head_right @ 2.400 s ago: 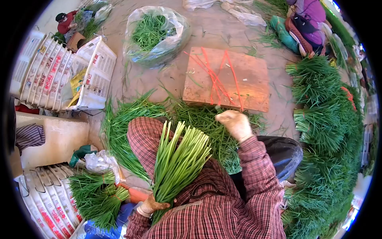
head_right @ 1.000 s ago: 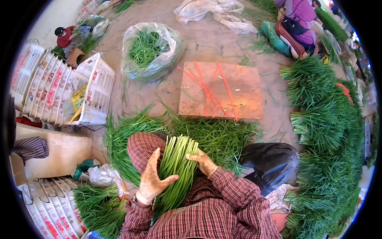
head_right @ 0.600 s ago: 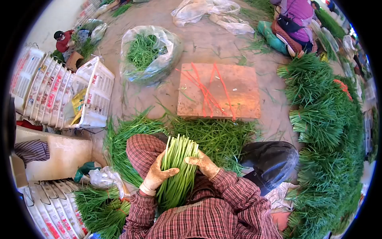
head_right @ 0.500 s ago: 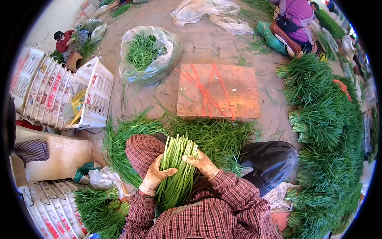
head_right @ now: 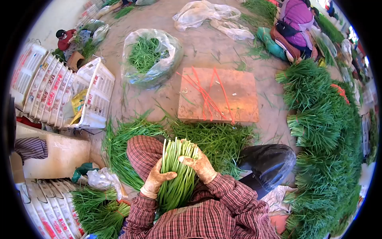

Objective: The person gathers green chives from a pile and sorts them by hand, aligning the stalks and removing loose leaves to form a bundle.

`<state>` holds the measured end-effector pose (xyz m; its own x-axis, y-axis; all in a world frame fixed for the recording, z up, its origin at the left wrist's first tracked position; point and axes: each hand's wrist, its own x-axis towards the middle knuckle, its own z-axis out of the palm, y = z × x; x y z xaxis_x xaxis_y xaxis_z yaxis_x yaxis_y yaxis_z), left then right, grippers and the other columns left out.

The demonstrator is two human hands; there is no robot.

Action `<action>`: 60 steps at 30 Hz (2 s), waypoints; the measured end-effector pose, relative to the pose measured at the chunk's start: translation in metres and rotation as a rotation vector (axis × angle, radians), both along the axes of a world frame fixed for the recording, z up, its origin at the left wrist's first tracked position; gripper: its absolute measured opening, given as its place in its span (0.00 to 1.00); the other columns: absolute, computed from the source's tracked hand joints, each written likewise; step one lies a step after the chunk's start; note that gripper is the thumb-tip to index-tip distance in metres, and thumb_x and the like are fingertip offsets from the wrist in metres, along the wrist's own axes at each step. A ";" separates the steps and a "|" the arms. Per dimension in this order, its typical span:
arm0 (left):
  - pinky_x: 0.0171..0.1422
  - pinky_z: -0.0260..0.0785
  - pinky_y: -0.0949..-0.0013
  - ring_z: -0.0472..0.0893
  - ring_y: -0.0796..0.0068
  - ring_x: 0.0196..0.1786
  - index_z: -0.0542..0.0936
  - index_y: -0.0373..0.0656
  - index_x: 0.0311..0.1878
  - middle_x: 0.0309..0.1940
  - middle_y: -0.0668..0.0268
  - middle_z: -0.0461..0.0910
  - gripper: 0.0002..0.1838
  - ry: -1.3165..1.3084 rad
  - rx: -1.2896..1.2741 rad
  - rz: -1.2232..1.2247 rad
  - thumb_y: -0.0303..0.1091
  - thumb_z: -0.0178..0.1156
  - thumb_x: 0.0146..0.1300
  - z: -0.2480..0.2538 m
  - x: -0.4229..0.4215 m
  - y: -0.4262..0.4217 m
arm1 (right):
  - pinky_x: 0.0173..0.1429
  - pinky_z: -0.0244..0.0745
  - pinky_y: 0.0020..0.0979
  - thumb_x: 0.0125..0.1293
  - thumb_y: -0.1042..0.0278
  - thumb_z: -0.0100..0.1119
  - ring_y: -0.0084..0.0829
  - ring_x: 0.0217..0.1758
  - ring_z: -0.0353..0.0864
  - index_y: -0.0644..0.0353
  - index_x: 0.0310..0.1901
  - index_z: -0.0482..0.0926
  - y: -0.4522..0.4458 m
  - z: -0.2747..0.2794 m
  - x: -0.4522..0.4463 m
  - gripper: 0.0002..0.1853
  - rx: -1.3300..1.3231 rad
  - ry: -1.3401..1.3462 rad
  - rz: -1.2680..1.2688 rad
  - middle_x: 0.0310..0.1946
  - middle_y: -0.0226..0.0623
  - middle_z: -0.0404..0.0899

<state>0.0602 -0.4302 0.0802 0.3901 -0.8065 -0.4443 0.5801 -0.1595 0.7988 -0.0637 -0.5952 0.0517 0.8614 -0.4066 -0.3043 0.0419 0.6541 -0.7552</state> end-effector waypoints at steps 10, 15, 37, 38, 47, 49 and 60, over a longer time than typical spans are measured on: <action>0.67 0.72 0.66 0.78 0.73 0.62 0.66 0.36 0.76 0.64 0.63 0.79 0.45 0.075 -0.005 -0.423 0.44 0.78 0.62 -0.016 0.028 0.013 | 0.78 0.64 0.35 0.69 0.65 0.72 0.28 0.71 0.73 0.62 0.76 0.67 0.002 0.020 -0.001 0.37 0.065 -0.082 0.012 0.69 0.30 0.76; 0.75 0.69 0.60 0.77 0.62 0.69 0.61 0.39 0.80 0.71 0.59 0.74 0.55 0.643 -0.095 -0.330 0.46 0.80 0.55 -0.049 -0.003 0.024 | 0.80 0.61 0.37 0.70 0.61 0.72 0.28 0.75 0.68 0.61 0.79 0.61 -0.011 0.025 -0.009 0.42 -0.035 -0.059 0.201 0.72 0.32 0.72; 0.76 0.68 0.57 0.74 0.61 0.71 0.60 0.39 0.81 0.72 0.58 0.72 0.62 0.343 -0.008 -0.402 0.54 0.84 0.49 -0.097 -0.003 0.036 | 0.88 0.45 0.42 0.76 0.31 0.52 0.42 0.88 0.45 0.64 0.83 0.45 -0.126 0.054 0.032 0.52 -0.554 -0.037 0.526 0.85 0.51 0.47; 0.75 0.69 0.57 0.75 0.62 0.71 0.62 0.39 0.81 0.71 0.59 0.74 0.59 0.392 -0.021 -0.392 0.50 0.84 0.51 -0.089 -0.004 0.031 | 0.88 0.45 0.42 0.76 0.31 0.52 0.43 0.88 0.46 0.64 0.83 0.45 -0.117 0.052 0.032 0.52 -0.572 -0.026 0.596 0.85 0.51 0.48; 0.72 0.72 0.58 0.79 0.61 0.66 0.66 0.38 0.77 0.67 0.58 0.77 0.51 0.476 0.084 -0.241 0.41 0.81 0.53 -0.044 -0.010 0.019 | 0.76 0.71 0.36 0.79 0.47 0.58 0.35 0.73 0.75 0.59 0.77 0.67 -0.102 0.053 -0.007 0.34 -0.628 0.161 0.286 0.68 0.46 0.77; 0.74 0.71 0.59 0.79 0.61 0.66 0.66 0.36 0.76 0.66 0.57 0.79 0.46 0.492 0.045 -0.186 0.40 0.78 0.59 -0.037 -0.011 0.018 | 0.66 0.79 0.34 0.73 0.58 0.68 0.32 0.59 0.85 0.58 0.68 0.78 -0.084 0.066 -0.018 0.25 -0.663 0.172 0.262 0.56 0.38 0.86; 0.67 0.78 0.60 0.83 0.63 0.60 0.68 0.35 0.75 0.63 0.57 0.81 0.38 0.596 0.021 0.017 0.36 0.69 0.64 -0.047 -0.014 0.030 | 0.62 0.77 0.41 0.59 0.61 0.78 0.37 0.56 0.87 0.50 0.42 0.87 -0.042 0.044 -0.033 0.12 -1.598 0.024 0.106 0.42 0.27 0.88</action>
